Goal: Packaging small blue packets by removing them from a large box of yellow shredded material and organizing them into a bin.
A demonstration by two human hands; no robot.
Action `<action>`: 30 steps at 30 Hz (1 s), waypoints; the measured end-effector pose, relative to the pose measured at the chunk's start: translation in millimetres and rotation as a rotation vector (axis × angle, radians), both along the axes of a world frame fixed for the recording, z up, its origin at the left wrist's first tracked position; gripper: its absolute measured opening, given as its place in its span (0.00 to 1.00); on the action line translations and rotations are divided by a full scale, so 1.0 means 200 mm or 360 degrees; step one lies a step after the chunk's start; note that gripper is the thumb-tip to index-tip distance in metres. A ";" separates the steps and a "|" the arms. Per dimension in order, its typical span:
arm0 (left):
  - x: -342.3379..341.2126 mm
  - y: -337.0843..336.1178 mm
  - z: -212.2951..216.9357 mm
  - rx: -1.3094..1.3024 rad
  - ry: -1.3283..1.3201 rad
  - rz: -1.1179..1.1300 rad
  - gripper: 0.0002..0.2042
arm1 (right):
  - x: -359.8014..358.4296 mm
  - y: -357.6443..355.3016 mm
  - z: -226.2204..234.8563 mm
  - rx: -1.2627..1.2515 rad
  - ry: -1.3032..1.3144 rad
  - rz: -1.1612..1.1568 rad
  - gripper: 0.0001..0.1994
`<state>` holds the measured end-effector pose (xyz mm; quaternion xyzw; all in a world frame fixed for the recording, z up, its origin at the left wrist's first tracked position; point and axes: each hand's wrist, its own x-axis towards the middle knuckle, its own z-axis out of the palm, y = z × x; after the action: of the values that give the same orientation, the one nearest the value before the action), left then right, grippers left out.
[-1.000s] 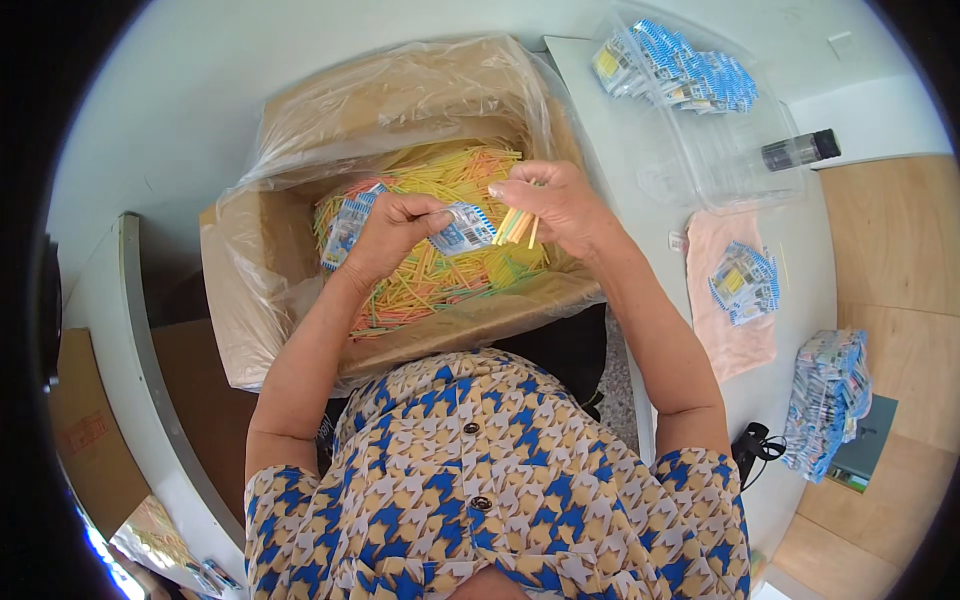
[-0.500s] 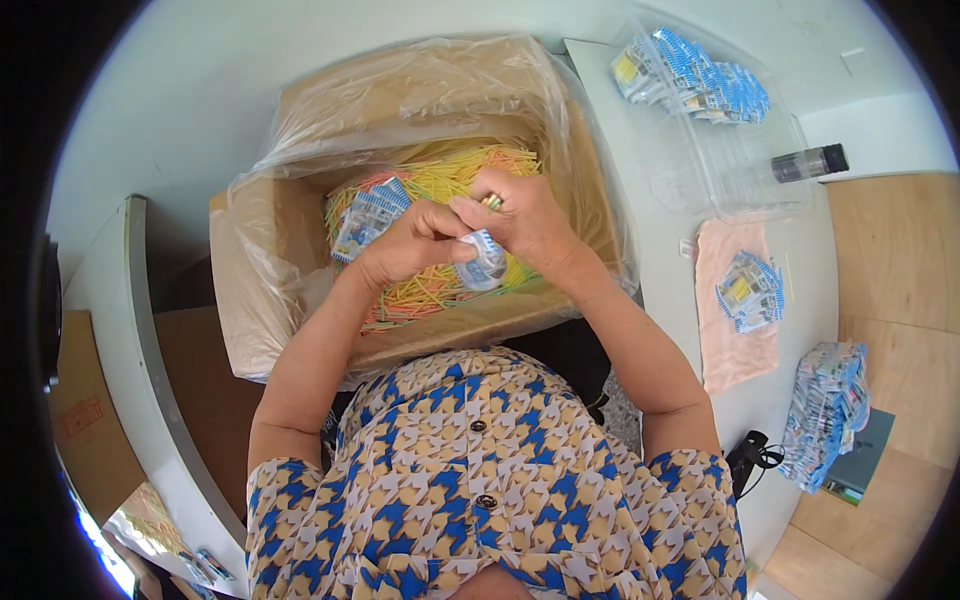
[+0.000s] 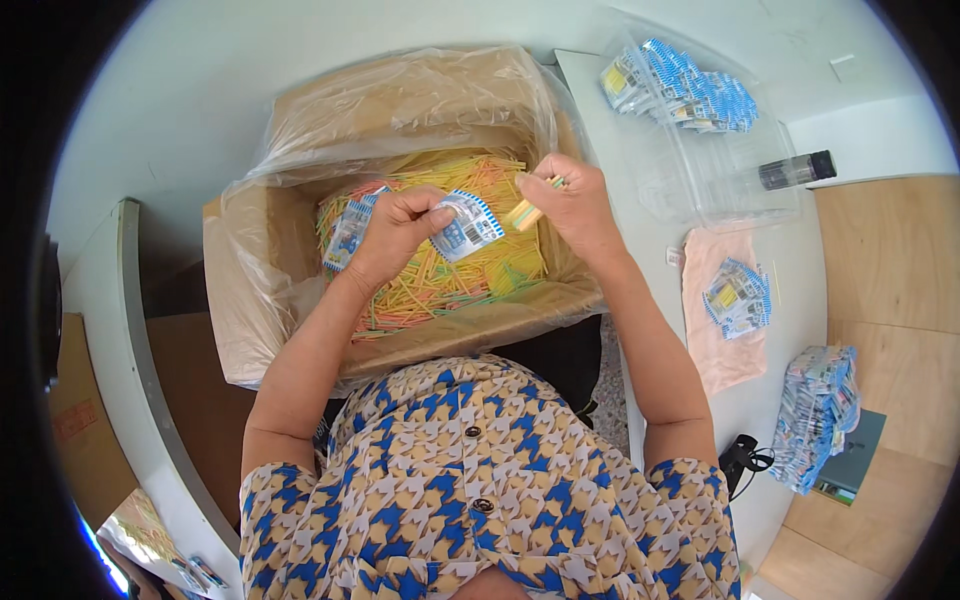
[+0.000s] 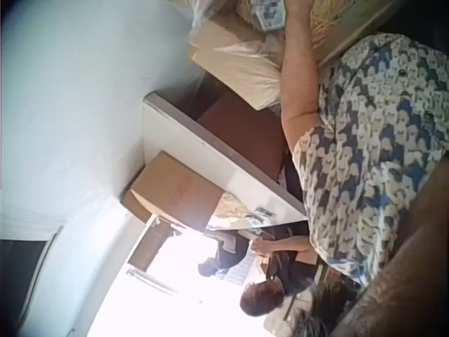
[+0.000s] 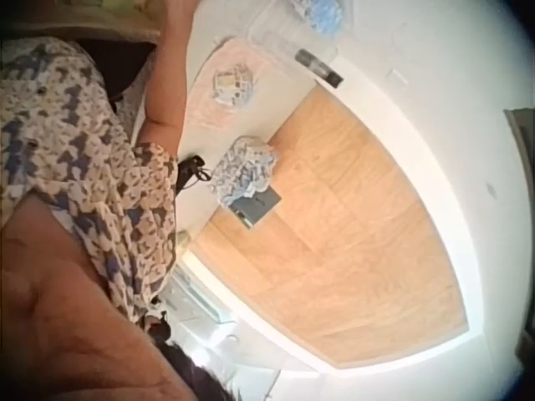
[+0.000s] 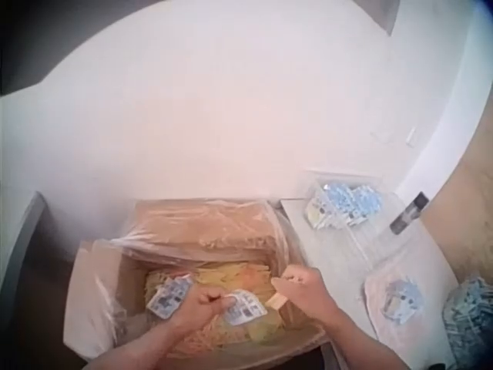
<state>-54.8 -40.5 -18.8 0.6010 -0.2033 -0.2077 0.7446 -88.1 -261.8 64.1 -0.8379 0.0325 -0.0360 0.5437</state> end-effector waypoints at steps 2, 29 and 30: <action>-0.01 0.00 0.00 0.0005 -0.0057 0.0042 0.04 | -0.01 0.01 0.07 0.0280 0.0357 0.0047 0.09; -0.01 -0.02 -0.02 -0.0106 0.0074 -0.0011 0.07 | 0.02 0.14 0.24 -0.0027 0.0363 0.0237 0.10; -0.01 -0.03 0.00 -0.0105 0.0086 -0.0025 0.07 | 0.03 0.12 0.21 -0.0095 0.0342 0.0274 0.10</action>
<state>-56.4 -45.8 -19.3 0.5686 -0.1946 -0.2229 0.7675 -82.5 -237.4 105.9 -0.8525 0.0175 0.0996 0.5129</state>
